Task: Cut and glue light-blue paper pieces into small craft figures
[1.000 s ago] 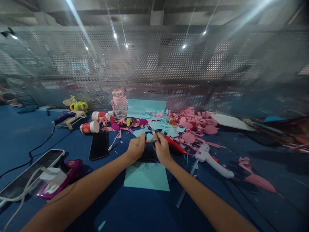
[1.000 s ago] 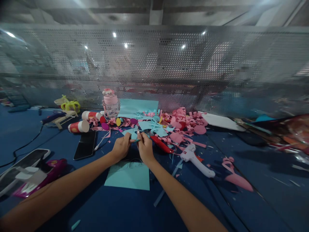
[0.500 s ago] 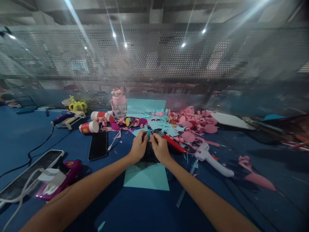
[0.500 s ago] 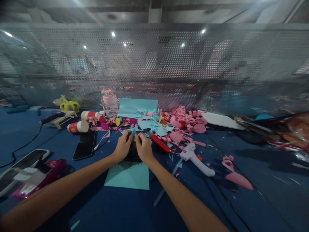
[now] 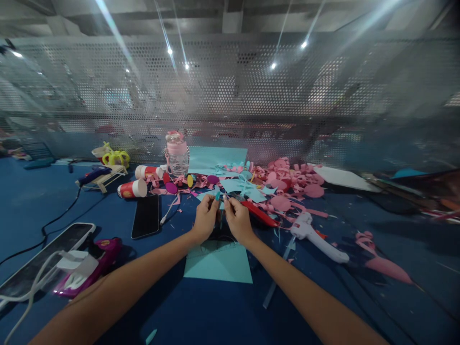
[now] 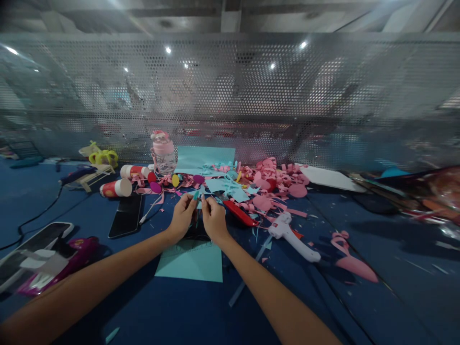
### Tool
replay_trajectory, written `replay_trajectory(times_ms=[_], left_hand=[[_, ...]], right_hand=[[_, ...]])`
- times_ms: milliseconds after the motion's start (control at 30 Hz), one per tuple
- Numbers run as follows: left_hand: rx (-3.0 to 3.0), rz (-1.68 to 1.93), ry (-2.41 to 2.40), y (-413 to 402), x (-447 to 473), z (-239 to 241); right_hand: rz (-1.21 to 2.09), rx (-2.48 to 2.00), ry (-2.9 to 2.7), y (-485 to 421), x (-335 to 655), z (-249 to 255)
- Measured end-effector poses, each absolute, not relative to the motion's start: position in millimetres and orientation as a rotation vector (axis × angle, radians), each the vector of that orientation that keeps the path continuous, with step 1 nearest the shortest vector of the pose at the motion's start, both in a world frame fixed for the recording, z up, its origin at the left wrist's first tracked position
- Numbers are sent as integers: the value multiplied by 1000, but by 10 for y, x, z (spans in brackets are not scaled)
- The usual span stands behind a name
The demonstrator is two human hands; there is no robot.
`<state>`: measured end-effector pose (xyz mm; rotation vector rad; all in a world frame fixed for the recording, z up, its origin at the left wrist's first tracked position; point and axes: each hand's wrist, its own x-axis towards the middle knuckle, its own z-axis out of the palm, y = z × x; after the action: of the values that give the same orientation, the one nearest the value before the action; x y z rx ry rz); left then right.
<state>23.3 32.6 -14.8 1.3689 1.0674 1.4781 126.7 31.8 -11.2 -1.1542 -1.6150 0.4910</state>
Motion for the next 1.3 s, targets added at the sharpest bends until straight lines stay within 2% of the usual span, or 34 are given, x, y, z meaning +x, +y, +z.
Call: replay_trajectory(times_ms=[733, 1300], left_hand=[[1550, 1351, 1114, 317, 158, -108], [1257, 1267, 932, 399, 139, -165]], right_hand=[[554, -1129, -1668, 349, 1335, -138], [536, -1116, -1603, 358, 1374, -125]])
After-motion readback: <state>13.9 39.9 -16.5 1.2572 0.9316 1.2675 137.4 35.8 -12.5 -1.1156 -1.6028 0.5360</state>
